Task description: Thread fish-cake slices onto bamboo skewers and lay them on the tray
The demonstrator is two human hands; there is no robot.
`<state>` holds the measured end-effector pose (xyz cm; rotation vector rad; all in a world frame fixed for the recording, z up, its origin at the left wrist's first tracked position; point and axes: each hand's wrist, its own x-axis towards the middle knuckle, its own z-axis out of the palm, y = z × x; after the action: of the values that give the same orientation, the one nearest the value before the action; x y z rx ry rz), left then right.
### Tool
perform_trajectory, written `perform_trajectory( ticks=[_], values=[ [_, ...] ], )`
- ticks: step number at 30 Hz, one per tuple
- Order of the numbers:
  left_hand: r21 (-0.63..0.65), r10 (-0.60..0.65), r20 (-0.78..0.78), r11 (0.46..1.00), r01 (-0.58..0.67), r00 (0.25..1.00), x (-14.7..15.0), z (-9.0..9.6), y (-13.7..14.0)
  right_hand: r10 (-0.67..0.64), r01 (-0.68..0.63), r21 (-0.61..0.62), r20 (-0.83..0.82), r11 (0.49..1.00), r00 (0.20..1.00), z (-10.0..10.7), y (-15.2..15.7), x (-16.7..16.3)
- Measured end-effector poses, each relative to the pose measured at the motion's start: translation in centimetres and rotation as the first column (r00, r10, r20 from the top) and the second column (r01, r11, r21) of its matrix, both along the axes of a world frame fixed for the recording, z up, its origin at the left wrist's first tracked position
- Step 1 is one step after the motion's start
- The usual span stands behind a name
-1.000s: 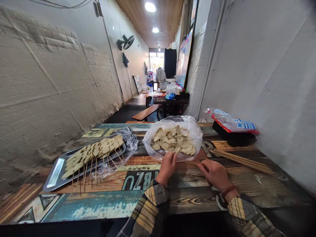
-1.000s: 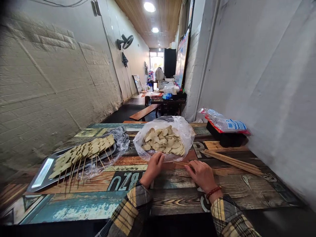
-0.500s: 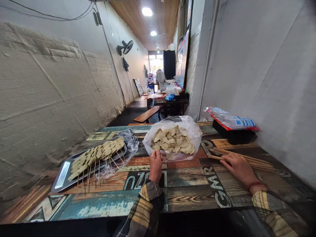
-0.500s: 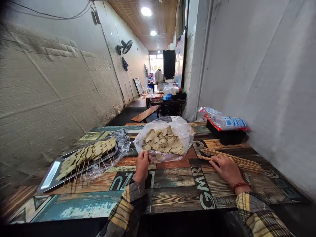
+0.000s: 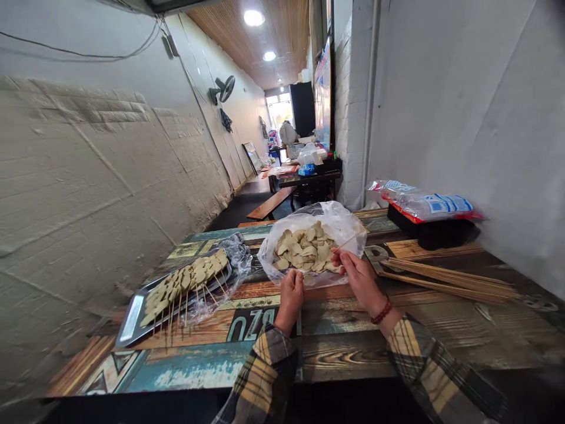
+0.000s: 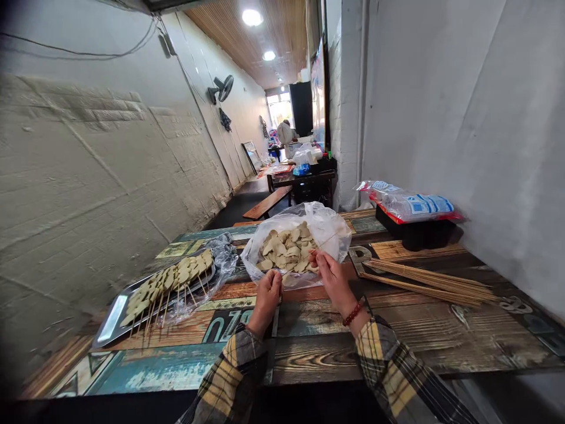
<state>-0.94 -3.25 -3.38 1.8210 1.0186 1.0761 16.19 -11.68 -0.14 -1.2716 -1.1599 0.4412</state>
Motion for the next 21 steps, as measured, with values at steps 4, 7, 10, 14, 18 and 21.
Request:
perform_trajectory(
  ticks=[4, 7, 10, 14, 18, 21],
  values=[
    [-0.026, -0.071, 0.000, 0.997, 0.071, 0.997, 0.2, 0.5, -0.5, 0.035, -0.035, 0.044, -0.003, 0.998, 0.999, 2.2, 1.9, -0.4],
    [-0.064, -0.113, 0.043, 0.991, 0.115, 0.993, 0.4, 0.8, -0.8, 0.083, -0.084, 0.013, 0.060, 0.996, 0.995, 3.0, 3.0, -0.9],
    [-0.070, -0.071, 0.085, 0.995, 0.077, 0.994, 0.4, 0.6, -0.5, 0.150, -0.137, -0.082, 0.181, 0.987, 0.972, 2.5, 3.9, -0.7],
    [0.030, 0.113, 0.073, 0.993, -0.115, 0.991, -0.2, -0.1, 0.7, 0.088, -0.019, -0.202, 0.341, 0.979, 0.936, 0.3, 4.5, 2.6],
    [0.073, 0.257, 0.078, 0.962, -0.262, 0.963, -0.8, -0.8, 1.7, -0.079, 0.226, -0.288, 0.446, 0.930, 0.891, -2.3, 4.0, 8.4],
    [-0.015, 0.252, 0.088, 0.968, -0.252, 0.964, -0.9, -0.8, 1.9, -0.101, 0.300, -0.329, 0.506, 0.895, 0.857, -3.5, 3.3, 11.5]
  ],
)
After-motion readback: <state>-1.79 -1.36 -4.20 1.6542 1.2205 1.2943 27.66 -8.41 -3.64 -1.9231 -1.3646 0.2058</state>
